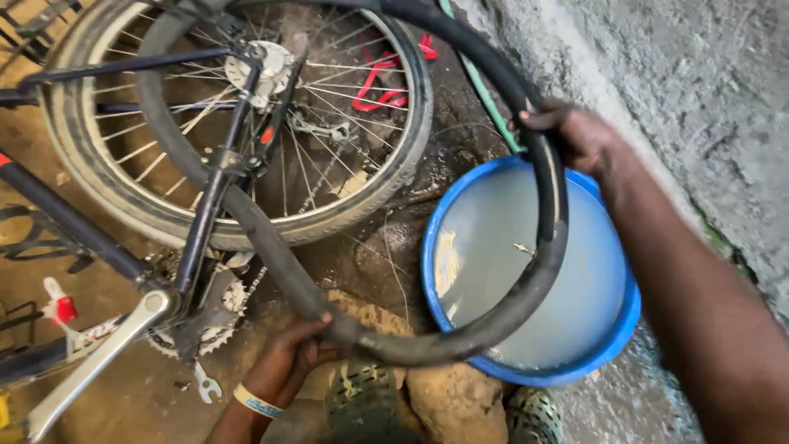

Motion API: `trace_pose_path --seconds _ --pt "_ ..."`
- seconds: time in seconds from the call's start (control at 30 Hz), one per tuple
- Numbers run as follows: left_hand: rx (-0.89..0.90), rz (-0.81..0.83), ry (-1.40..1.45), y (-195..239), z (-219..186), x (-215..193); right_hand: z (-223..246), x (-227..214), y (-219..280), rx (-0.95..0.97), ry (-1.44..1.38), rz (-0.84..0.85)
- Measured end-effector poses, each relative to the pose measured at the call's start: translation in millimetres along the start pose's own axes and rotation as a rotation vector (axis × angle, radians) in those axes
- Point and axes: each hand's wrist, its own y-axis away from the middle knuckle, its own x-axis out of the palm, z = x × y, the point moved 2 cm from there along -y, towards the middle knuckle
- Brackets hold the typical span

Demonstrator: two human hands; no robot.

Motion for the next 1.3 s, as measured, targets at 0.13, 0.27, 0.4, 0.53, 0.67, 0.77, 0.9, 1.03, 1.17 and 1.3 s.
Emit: trace_pose_path --seconds 0.13,0.27,0.4,0.53,0.67,0.77,0.9,1.03,1.17,1.3 --pt "-0.202 0.07 -0.178 -2 0 38 53 2 66 -0.118 0.482 -0.083" --pt "-0.007 0.204 -0.145 -18 7 64 57 34 123 -0.186 1.384 -0.15" --pt "-0.027 -0.005 -0.125 -19 15 90 9 -5 78 -0.799 1.583 -0.016" --pt "0.084 -0.001 -0.035 -49 36 84 -41 -47 6 -0.712 1.34 -0.148" --pt "0.091 -0.066 -0.041 -55 41 86 -82 -55 -14 -0.731 1.148 -0.161" --pt "0.109 -0.074 -0.043 -52 41 93 -107 -50 -26 -0.772 0.942 -0.139" --pt "0.154 -0.065 -0.147 -46 55 98 -128 -45 -36 -0.824 0.869 -0.131" --pt "0.156 -0.021 -0.313 -54 93 88 -129 -39 -41 -0.863 0.715 -0.066" --pt "0.184 -0.046 -0.399 -60 107 87 -132 -31 -39 -0.872 0.691 -0.017" --pt "0.185 -0.119 -0.458 -58 105 91 -133 -25 -48 -0.875 0.733 -0.017"
